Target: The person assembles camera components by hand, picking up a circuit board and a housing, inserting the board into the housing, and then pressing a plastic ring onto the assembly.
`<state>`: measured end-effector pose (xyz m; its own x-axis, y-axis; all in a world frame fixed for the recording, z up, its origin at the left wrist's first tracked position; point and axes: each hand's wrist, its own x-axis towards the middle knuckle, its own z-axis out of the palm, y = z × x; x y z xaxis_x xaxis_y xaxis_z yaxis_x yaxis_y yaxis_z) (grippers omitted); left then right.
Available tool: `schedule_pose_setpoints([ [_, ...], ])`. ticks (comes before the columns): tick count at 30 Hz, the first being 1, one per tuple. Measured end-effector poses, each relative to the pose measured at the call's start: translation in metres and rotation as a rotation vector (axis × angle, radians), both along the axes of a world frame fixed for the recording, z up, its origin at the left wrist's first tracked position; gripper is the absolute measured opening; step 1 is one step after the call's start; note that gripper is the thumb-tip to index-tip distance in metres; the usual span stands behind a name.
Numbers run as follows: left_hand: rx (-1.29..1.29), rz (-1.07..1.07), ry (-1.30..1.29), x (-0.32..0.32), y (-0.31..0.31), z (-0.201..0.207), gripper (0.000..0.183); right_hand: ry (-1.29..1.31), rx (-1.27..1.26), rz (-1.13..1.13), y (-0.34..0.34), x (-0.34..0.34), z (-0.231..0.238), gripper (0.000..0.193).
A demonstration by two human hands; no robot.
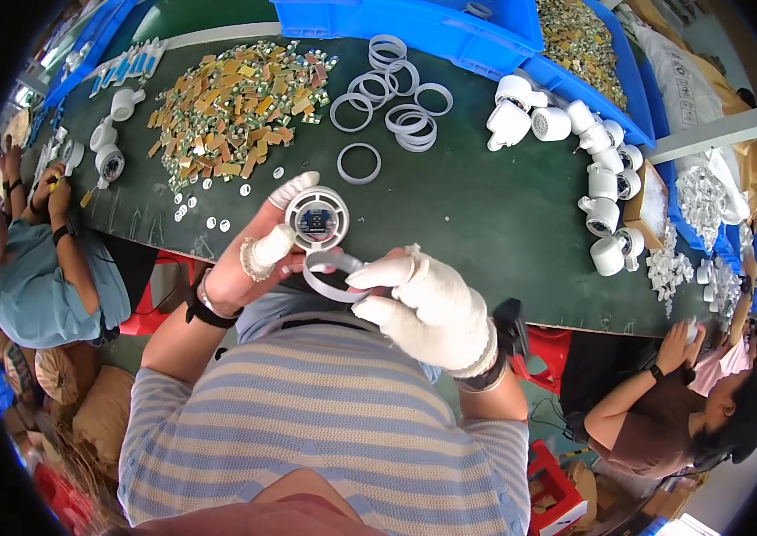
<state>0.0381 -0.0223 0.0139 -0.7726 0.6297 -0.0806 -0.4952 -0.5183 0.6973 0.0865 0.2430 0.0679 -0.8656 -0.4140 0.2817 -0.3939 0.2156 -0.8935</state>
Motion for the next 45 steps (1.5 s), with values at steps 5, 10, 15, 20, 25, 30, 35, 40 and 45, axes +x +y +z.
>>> schedule_pose_setpoints([
  [5,0.113,-0.043,-0.074,0.019,0.020,-0.008,0.113,-0.488,-0.332,-0.076,-0.011,0.003,-0.008,0.032],
  [10,-0.021,-0.024,-0.056,0.023,0.022,0.003,0.126,-0.505,-0.397,-0.072,-0.011,0.003,-0.006,0.034],
  [15,-0.048,-0.023,-0.072,0.026,0.023,0.006,0.125,-0.510,-0.378,-0.063,-0.009,0.002,-0.009,0.035],
  [20,-0.098,-0.012,-0.002,0.024,0.023,0.001,0.121,-0.536,-0.381,-0.111,-0.013,0.001,-0.007,0.030],
  [25,-0.109,0.046,0.087,0.024,0.023,-0.008,0.108,-0.233,-0.037,-0.180,-0.010,-0.003,-0.009,0.028],
  [30,-0.160,0.126,0.237,0.019,0.025,-0.020,0.088,-0.032,-0.122,-0.203,-0.022,-0.010,-0.036,0.054],
  [35,-0.258,0.121,0.426,0.030,0.036,-0.015,0.081,0.089,0.104,-0.276,-0.033,-0.024,-0.031,0.070],
  [40,-0.524,0.073,0.753,0.028,0.025,-0.014,0.068,0.352,0.296,-0.293,-0.043,-0.022,-0.026,0.050],
  [45,-0.426,0.034,0.435,0.029,0.041,-0.012,0.069,0.152,0.207,-0.257,-0.033,-0.031,-0.030,0.027],
])
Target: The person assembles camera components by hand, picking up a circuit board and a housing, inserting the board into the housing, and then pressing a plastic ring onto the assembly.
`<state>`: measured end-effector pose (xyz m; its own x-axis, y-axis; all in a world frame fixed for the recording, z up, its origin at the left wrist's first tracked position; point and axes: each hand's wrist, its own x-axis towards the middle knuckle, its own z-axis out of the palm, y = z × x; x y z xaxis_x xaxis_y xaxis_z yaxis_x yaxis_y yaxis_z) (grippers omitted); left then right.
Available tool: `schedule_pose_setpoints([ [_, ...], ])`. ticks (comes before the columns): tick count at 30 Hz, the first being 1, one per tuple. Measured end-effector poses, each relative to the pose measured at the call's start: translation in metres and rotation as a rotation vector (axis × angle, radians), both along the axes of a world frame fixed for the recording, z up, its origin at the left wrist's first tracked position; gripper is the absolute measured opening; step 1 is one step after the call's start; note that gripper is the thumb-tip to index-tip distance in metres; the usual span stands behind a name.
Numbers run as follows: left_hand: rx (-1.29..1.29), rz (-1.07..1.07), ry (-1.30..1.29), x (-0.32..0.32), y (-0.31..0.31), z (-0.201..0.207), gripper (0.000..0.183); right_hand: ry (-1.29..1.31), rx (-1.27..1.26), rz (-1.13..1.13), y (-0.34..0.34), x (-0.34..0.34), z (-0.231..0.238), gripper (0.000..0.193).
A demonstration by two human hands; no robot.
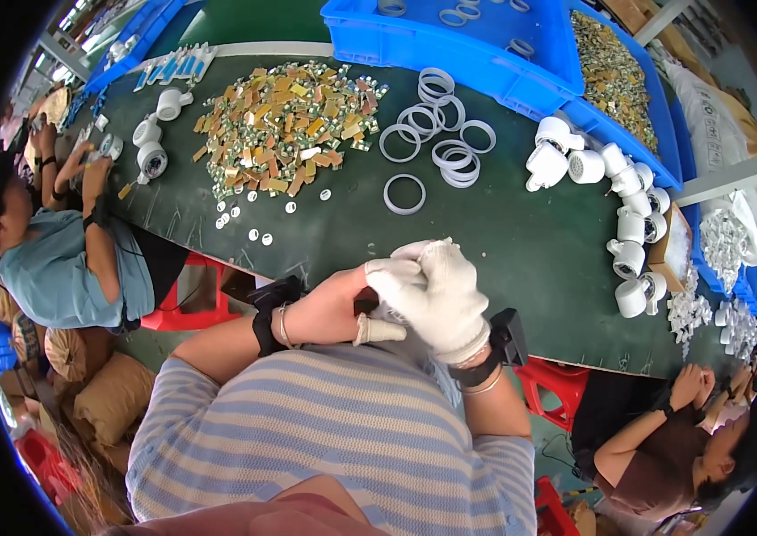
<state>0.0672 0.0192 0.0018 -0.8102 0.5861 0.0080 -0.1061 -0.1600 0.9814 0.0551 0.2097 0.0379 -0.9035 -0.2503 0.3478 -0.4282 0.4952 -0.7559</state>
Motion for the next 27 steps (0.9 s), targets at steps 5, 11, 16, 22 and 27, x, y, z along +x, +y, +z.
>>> schedule_pose_setpoints([
  [5,-0.913,0.347,0.818,-0.089,-0.061,0.013,0.052,-0.445,0.157,-0.311,0.071,-0.021,-0.005,0.049],
  [11,-1.107,0.592,1.090,-0.159,-0.091,-0.030,0.016,0.231,0.261,-0.376,0.066,-0.037,-0.015,0.017],
  [16,-0.670,0.617,0.560,-0.132,-0.087,-0.005,0.022,0.250,0.326,-0.297,0.056,0.016,-0.004,0.013],
  [22,-0.087,0.375,-0.213,-0.081,-0.055,0.002,0.022,0.267,0.511,-0.346,0.041,0.027,-0.032,0.021],
  [27,0.033,0.205,-0.437,-0.046,-0.025,0.007,0.029,0.214,0.259,-0.284,0.046,0.023,-0.023,0.011],
])
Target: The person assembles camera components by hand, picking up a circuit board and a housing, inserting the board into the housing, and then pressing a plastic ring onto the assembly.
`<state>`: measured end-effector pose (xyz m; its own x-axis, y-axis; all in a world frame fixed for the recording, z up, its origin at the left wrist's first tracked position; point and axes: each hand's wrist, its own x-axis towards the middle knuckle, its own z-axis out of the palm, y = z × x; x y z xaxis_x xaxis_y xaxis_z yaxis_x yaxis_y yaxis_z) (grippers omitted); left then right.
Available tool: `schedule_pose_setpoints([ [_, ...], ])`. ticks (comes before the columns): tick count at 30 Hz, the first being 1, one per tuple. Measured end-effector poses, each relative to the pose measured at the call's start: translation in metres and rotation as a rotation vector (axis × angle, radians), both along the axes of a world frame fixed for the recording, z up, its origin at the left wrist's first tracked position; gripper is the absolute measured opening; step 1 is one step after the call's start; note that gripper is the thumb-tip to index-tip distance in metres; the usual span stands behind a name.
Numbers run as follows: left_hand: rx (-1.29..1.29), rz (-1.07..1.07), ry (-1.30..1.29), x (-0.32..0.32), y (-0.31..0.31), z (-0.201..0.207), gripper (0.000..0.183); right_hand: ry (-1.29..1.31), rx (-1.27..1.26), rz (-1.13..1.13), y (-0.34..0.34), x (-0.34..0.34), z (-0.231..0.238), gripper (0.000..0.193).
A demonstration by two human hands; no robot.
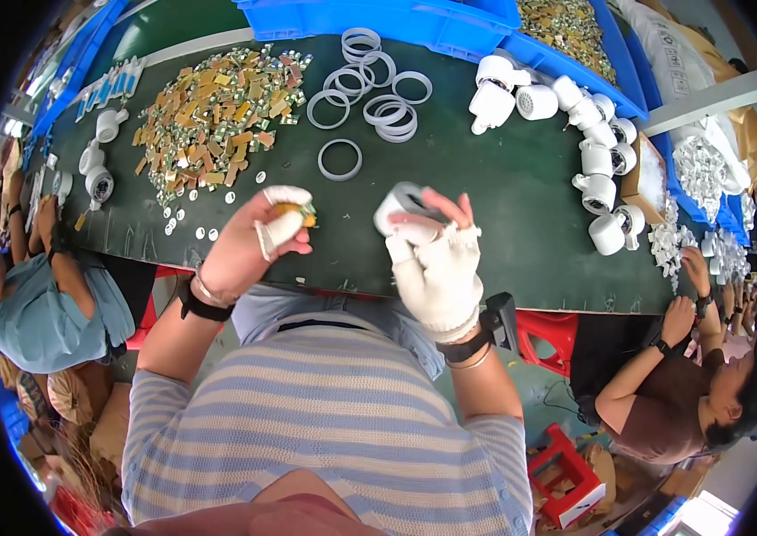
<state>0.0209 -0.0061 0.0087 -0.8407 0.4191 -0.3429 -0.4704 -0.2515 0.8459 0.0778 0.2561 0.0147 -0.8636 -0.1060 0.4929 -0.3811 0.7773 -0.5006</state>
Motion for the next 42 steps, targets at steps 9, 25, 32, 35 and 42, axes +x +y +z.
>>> schedule_pose_setpoints([
  [9,-0.209,-0.225,0.233,0.028,0.007,-0.003,0.028,-0.341,-0.215,0.434,-0.016,-0.016,0.021,0.016],
  [25,-0.408,-0.247,0.475,0.041,0.004,0.011,0.023,-0.418,-0.009,0.490,-0.017,-0.019,0.032,0.014],
  [32,-0.201,-0.227,0.281,0.043,0.003,0.001,0.020,-0.358,-0.263,0.474,-0.015,-0.016,0.020,0.016],
  [35,-0.167,-0.228,0.273,0.044,0.003,0.006,0.020,-0.400,-0.268,0.526,-0.013,-0.019,0.022,0.016],
  [42,-0.197,-0.200,0.358,0.047,0.003,0.009,0.019,-0.703,-0.502,0.584,-0.008,-0.019,0.013,0.014],
])
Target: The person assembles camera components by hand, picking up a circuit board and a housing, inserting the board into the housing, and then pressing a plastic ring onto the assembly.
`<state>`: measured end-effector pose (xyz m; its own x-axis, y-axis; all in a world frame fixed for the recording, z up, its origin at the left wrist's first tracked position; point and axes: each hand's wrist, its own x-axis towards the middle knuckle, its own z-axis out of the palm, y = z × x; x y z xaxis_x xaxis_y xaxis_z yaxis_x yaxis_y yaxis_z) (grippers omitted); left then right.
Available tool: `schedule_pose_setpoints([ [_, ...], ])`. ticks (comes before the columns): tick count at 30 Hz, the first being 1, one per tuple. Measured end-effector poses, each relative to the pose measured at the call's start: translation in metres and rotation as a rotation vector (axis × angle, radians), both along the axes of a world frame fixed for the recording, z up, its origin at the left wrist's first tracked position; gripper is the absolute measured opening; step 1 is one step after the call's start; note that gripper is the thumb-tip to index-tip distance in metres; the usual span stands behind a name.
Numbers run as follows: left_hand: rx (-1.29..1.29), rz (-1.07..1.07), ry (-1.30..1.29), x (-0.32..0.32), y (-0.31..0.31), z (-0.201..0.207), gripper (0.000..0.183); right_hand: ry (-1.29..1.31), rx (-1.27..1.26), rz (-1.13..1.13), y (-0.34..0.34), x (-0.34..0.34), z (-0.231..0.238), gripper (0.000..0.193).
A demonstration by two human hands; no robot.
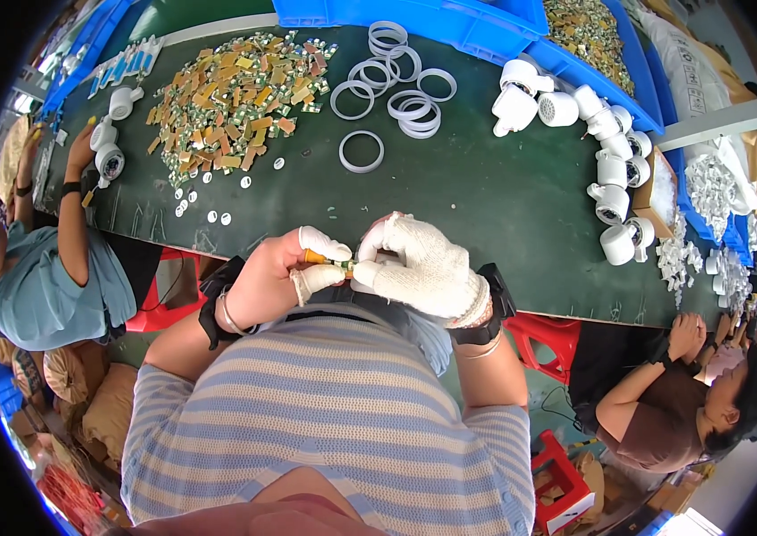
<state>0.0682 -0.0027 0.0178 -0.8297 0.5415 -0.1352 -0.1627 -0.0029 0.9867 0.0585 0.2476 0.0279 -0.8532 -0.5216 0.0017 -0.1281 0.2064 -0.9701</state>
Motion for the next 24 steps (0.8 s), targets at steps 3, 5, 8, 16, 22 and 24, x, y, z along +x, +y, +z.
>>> schedule_pose_setpoints([
  [3,0.177,0.003,-0.122,0.001,0.002,-0.007,0.019,-0.197,-0.238,-0.017,-0.003,0.004,-0.010,0.014],
  [5,0.128,0.014,-0.095,0.001,0.003,-0.008,0.019,-0.025,-0.151,-0.062,-0.007,0.008,-0.010,0.014],
  [8,0.044,0.041,-0.063,0.001,0.001,-0.008,0.019,0.268,0.032,-0.144,-0.011,0.010,-0.002,0.016],
  [16,-0.137,0.020,0.207,0.000,-0.005,0.010,0.019,0.678,0.358,-0.150,-0.013,0.005,0.017,0.024],
  [22,-0.395,0.003,0.424,0.002,-0.008,0.013,0.016,0.636,0.219,-0.042,-0.016,-0.010,0.007,0.020],
  [24,-0.364,0.034,0.522,0.002,-0.003,0.009,0.017,0.664,0.228,-0.027,-0.015,-0.010,0.004,0.021],
])
